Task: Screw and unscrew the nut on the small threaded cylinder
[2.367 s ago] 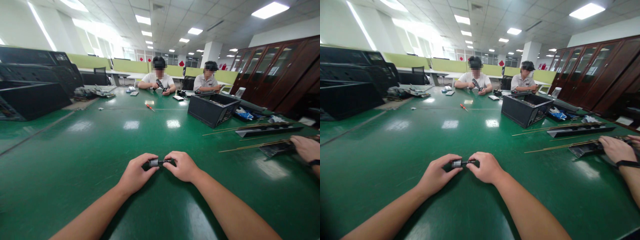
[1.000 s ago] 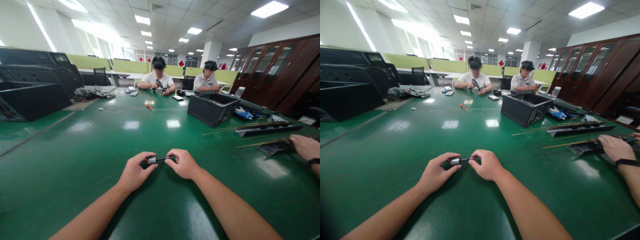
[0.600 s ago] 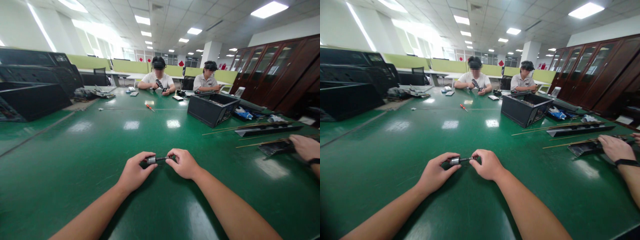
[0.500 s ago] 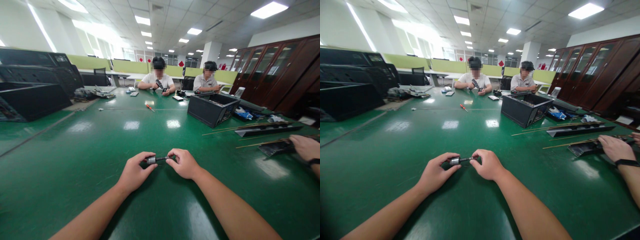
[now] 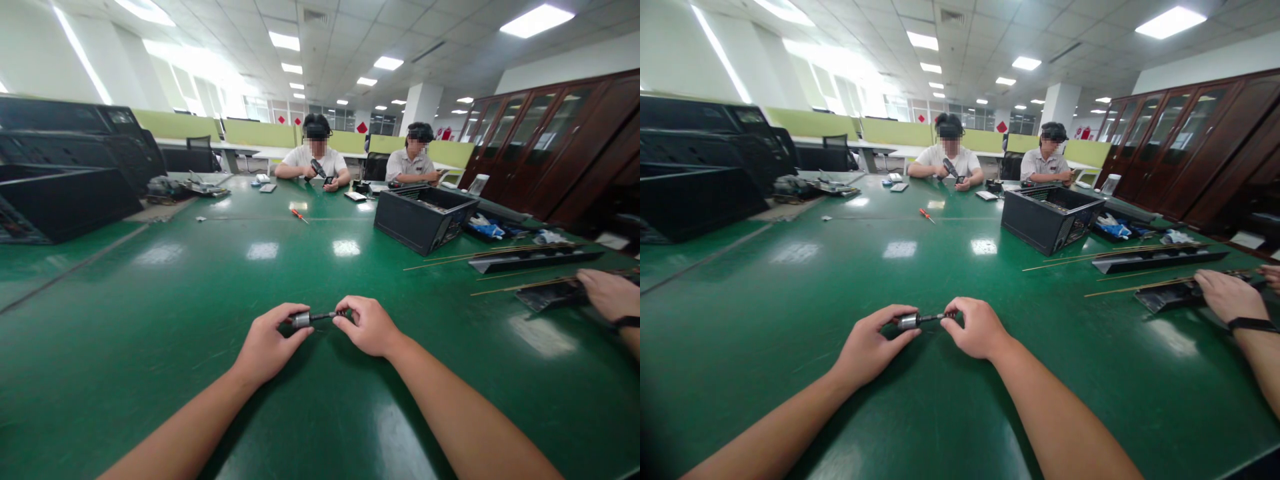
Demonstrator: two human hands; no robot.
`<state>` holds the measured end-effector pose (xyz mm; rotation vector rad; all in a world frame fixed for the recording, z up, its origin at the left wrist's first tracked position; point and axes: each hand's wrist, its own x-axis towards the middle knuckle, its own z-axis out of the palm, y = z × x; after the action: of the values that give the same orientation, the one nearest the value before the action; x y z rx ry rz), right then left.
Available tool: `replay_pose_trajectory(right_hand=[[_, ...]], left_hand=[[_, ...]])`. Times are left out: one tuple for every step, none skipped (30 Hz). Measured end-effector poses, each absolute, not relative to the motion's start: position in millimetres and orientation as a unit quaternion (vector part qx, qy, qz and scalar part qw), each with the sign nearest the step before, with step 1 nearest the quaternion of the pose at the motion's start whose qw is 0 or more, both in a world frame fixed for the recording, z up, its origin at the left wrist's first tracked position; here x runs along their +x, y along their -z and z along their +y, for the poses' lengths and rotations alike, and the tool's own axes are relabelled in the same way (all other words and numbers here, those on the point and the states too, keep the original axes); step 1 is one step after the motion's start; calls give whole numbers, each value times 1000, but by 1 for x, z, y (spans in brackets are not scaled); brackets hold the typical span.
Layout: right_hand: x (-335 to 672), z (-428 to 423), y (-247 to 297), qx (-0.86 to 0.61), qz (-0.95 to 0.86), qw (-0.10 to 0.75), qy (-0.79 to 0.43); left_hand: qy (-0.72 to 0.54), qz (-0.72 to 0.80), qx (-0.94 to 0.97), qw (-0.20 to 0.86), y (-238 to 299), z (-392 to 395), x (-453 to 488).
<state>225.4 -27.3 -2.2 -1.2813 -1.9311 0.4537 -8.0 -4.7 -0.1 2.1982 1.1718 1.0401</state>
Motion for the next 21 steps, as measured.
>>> replay_pose_trajectory(right_hand=[[226,-27,2,-502,-756,381,-177],[226,-27,2,-502,-756,381,-176],[226,-27,2,-502,-756,382,-175],[227,-27,2,-502,-756,383,-173],[227,-27,2,-502,-755,384,-172],[227,-27,2,-502,-755,386,-170],[227,-27,2,-500,-756,387,-169],[226,-28,3,-498,-757,389,-169],[226,-28,3,-496,-757,391,-169],[226,-28,4,-494,-756,394,-172],[227,-26,6,-496,-751,398,-180],[228,-24,8,-500,-740,406,-195],[229,-21,10,-506,-723,418,-216],[231,-18,13,-514,-696,435,-249],[234,-13,17,-518,-661,462,-286],[237,-8,20,-515,-624,493,-319],[240,-2,23,-512,-591,519,-345],[244,3,25,-517,-561,535,-362],[246,7,27,-526,-536,545,-374],[249,11,28,-532,-513,555,-382],[250,13,29,-532,-499,563,-389]], left_hand=[[-377,423,794,219,0,-5,-8],[-377,423,794,219,0,-5,-8],[-377,423,794,219,0,-5,-8],[-377,423,794,218,0,-5,-9],[-378,424,794,216,1,-5,-9],[-378,424,794,215,1,-5,-9],[-379,425,794,214,1,-4,-9],[-380,427,792,214,1,-4,-9],[-381,428,791,214,1,-4,-9],[-383,430,789,213,1,-3,-9],[-387,431,788,208,1,-3,-10],[-392,433,786,201,0,-2,-10],[-398,437,784,191,0,-1,-11],[-402,445,779,183,0,0,-11],[-406,458,770,181,0,1,-11],[-409,471,758,190,1,2,-11],[-416,482,741,215,1,3,-11],[-428,487,718,253,1,4,-10],[-445,486,690,299,-1,5,-10],[-465,479,660,345,-3,5,-10],[-483,473,630,383,-7,4,-12]])
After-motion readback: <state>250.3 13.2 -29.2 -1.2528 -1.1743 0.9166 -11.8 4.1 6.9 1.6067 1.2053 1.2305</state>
